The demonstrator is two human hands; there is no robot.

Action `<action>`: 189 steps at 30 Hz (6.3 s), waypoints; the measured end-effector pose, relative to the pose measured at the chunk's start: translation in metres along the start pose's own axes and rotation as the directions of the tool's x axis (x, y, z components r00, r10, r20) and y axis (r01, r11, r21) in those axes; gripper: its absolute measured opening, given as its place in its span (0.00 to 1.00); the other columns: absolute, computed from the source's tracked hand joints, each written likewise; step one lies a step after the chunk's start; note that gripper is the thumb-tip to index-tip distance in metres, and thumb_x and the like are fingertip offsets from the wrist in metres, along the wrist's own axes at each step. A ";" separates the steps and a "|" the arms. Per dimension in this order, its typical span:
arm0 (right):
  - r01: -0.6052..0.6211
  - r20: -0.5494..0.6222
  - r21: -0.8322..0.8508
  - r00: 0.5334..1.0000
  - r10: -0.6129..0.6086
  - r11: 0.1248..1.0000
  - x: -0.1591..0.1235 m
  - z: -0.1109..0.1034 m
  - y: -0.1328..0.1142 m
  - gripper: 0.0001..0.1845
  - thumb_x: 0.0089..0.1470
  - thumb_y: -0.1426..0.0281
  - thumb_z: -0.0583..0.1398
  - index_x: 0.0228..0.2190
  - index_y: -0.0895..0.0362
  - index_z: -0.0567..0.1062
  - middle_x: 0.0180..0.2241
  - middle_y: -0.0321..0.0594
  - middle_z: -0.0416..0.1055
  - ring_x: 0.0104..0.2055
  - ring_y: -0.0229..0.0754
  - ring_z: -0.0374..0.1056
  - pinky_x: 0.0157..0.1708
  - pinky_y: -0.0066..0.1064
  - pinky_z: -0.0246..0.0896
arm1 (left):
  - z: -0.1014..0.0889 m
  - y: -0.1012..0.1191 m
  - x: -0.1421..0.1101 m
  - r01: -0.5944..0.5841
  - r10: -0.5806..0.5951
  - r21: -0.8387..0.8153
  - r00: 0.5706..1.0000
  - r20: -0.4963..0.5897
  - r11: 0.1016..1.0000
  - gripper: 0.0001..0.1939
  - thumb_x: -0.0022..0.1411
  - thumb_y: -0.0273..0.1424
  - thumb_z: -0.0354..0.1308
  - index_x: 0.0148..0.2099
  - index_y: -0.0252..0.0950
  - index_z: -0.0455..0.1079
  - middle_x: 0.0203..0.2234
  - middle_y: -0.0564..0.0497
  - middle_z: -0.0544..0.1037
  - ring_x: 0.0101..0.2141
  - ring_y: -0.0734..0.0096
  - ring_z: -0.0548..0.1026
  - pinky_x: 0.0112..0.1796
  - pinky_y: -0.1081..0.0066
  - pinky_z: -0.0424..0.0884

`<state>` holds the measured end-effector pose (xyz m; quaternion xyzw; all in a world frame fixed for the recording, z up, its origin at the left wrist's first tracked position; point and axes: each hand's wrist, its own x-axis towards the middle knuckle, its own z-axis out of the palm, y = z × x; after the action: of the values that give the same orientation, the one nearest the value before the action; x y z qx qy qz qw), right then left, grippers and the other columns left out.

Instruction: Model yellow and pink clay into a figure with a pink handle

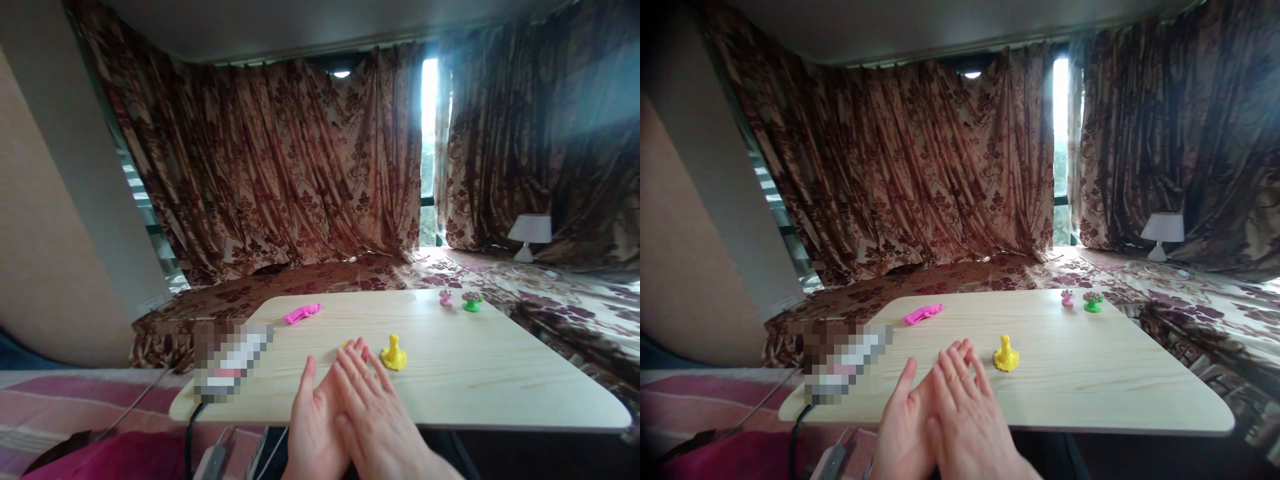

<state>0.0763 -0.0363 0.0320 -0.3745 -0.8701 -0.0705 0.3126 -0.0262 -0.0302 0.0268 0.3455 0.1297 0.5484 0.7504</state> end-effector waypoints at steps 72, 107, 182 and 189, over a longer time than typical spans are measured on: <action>-0.498 0.281 -0.299 0.769 0.574 0.814 -0.102 -0.024 0.133 0.26 0.62 0.64 0.45 0.60 0.57 0.56 0.64 0.46 0.48 0.66 0.47 0.44 0.62 0.49 0.39 | -0.066 -0.007 -0.021 0.019 0.193 0.715 0.968 0.163 -0.699 0.33 0.65 0.47 0.40 0.65 0.31 0.52 0.62 0.42 0.57 0.62 0.54 0.55 0.59 0.52 0.51; -0.473 0.212 -0.223 0.830 0.516 0.852 -0.066 -0.007 0.145 0.22 0.60 0.63 0.55 0.55 0.55 0.64 0.60 0.45 0.57 0.60 0.50 0.56 0.57 0.52 0.50 | -0.068 -0.009 -0.018 0.003 0.147 0.670 0.977 0.158 -0.742 0.40 0.62 0.53 0.39 0.66 0.30 0.49 0.64 0.42 0.54 0.62 0.55 0.53 0.59 0.51 0.50; -0.516 0.229 -0.197 0.803 0.550 0.834 -0.069 -0.005 0.134 0.26 0.61 0.66 0.44 0.59 0.59 0.59 0.62 0.45 0.55 0.64 0.46 0.49 0.61 0.47 0.44 | -0.068 -0.009 -0.019 -0.001 0.144 0.659 0.976 0.166 -0.752 0.39 0.63 0.52 0.39 0.66 0.30 0.48 0.64 0.42 0.53 0.63 0.55 0.52 0.59 0.49 0.51; -0.501 0.210 -0.021 0.844 0.494 0.865 -0.086 -0.021 0.126 0.26 0.59 0.64 0.48 0.57 0.53 0.63 0.60 0.42 0.59 0.63 0.48 0.52 0.61 0.48 0.43 | -0.070 -0.008 -0.019 0.017 0.209 0.734 0.963 0.171 -0.679 0.40 0.61 0.51 0.45 0.66 0.28 0.49 0.62 0.38 0.58 0.61 0.51 0.56 0.58 0.48 0.55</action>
<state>0.2197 -0.0071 -0.0165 -0.5867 -0.7724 0.0677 0.2336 -0.0680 -0.0227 -0.0331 0.7997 0.5542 0.2120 -0.0914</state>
